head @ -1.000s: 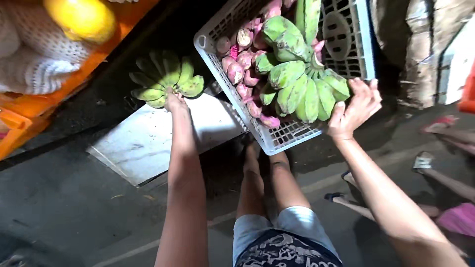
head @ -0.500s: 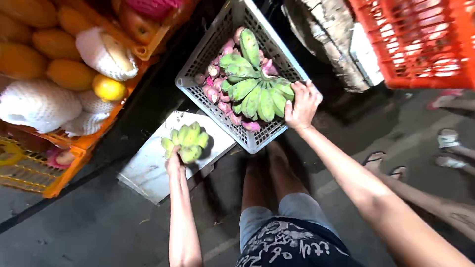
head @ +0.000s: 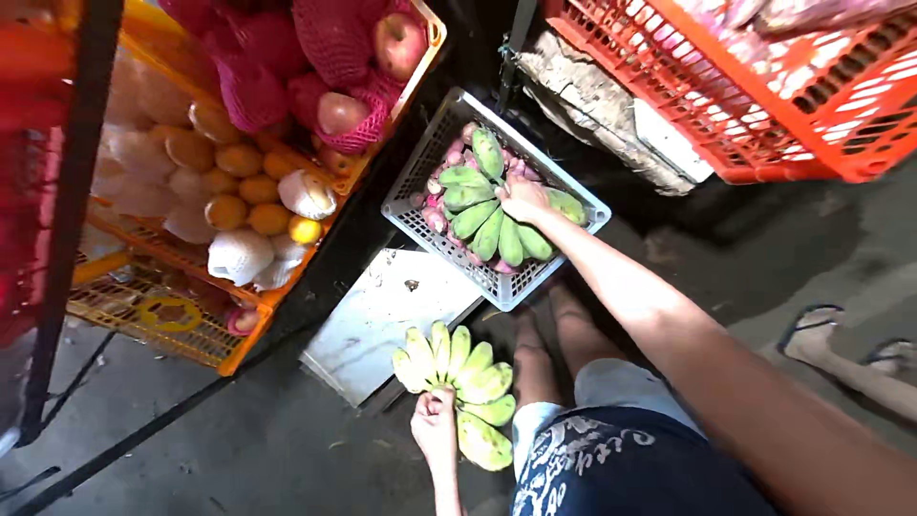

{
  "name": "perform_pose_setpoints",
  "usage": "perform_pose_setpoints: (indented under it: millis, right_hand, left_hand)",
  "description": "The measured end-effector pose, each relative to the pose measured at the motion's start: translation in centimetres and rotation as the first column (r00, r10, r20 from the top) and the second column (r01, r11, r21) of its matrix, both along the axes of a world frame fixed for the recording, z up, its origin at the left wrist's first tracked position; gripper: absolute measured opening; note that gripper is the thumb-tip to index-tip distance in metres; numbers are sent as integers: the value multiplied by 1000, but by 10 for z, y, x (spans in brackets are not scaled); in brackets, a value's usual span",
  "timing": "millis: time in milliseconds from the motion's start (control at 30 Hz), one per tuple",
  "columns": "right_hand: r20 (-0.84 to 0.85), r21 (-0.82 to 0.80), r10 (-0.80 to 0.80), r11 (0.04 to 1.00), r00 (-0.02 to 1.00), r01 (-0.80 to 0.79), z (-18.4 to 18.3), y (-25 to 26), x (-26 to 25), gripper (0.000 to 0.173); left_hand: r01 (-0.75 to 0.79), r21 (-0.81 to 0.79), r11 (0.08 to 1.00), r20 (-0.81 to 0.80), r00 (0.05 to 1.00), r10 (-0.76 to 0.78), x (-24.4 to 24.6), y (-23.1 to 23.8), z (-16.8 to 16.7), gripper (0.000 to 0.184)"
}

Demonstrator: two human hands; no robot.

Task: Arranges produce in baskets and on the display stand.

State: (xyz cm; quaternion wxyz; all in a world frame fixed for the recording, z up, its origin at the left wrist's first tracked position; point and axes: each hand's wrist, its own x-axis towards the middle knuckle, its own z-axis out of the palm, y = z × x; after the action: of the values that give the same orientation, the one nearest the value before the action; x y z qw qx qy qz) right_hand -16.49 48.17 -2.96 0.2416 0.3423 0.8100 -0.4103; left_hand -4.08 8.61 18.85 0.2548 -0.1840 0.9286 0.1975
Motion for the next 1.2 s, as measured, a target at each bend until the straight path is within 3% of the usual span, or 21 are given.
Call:
perform_pose_setpoints:
  millis: [133, 267, 400, 433, 500, 567, 667, 733, 800, 867, 933, 1000, 1033, 1067, 1100, 1133, 1200]
  right_hand:
    - [-28, -266, 48, 962, 998, -54, 1, -5, 6, 63]
    - [-128, -251, 24, 966, 991, -56, 2, -12, 8, 48]
    - [-230, -397, -64, 917, 971, -33, 5, -11, 8, 37]
    - [-189, -434, -71, 901, 979, -18, 18, -14, 4, 35]
    - [108, -521, 16, 853, 994, 43, 53, -8, -23, 38]
    - [-159, -452, -123, 891, 980, 38, 3, -20, -20, 43]
    - [-84, -397, -18, 918, 996, -18, -27, -16, -43, 58]
    - [-49, -268, 59, 961, 997, -70, -18, -24, -38, 60]
    - [-123, -176, 56, 981, 991, -77, 1, -24, -16, 61]
    - [-211, -270, -85, 962, 974, 26, 22, -20, 16, 55]
    - [-122, -571, -261, 807, 958, 147, 53, -10, 53, 63]
    - [50, -838, -342, 497, 938, 226, 94, 7, 70, 80]
    - [77, -893, -368, 389, 927, 229, 116, 16, 72, 76]
    - [39, -913, -409, 357, 912, 199, 136, 22, 68, 65]
    - [-65, -907, -436, 401, 897, 129, 150, 29, 62, 62]
    - [-195, -857, -436, 512, 879, 63, 164, 39, 53, 71]
    - [-436, -546, -259, 837, 862, -25, 192, 54, 39, 94]
  left_hand:
    - [-26, -29, 999, 49, 998, 27, 26, 16, -6, 29]
    - [-50, -46, 998, 48, 997, 52, 39, 29, 2, 29]
    - [-103, -7, 995, -24, 994, 102, 43, 40, 19, 26]
    - [-118, 6, 993, -39, 992, 119, 42, 44, 23, 25]
    - [-134, 35, 990, -74, 988, 136, 40, 53, 29, 25]
    - [-133, 60, 989, -97, 986, 139, 36, 64, 31, 26]
    - [-91, 67, 994, -117, 988, 99, 21, 83, 38, 26]
    - [-52, 90, 995, -130, 989, 64, 8, 97, 46, 23]
    - [-27, 144, 989, -137, 990, 47, -9, 114, 53, 21]
    - [14, 230, 973, -154, 988, 22, -29, 132, 55, 21]
    - [35, 352, 935, -165, 986, 25, -49, 153, 49, 21]
    - [37, 514, 857, -167, 984, 58, -66, 177, 37, 17]
    - [49, 591, 805, -163, 985, 60, -73, 188, 29, 12]
    - [57, 657, 752, -155, 986, 61, -79, 197, 22, 8]
    - [61, 704, 707, -143, 988, 58, -85, 204, 14, 8]
    - [69, 732, 677, -132, 990, 41, -91, 210, 5, 12]
    - [87, 749, 657, -112, 994, -4, -102, 221, -14, 18]
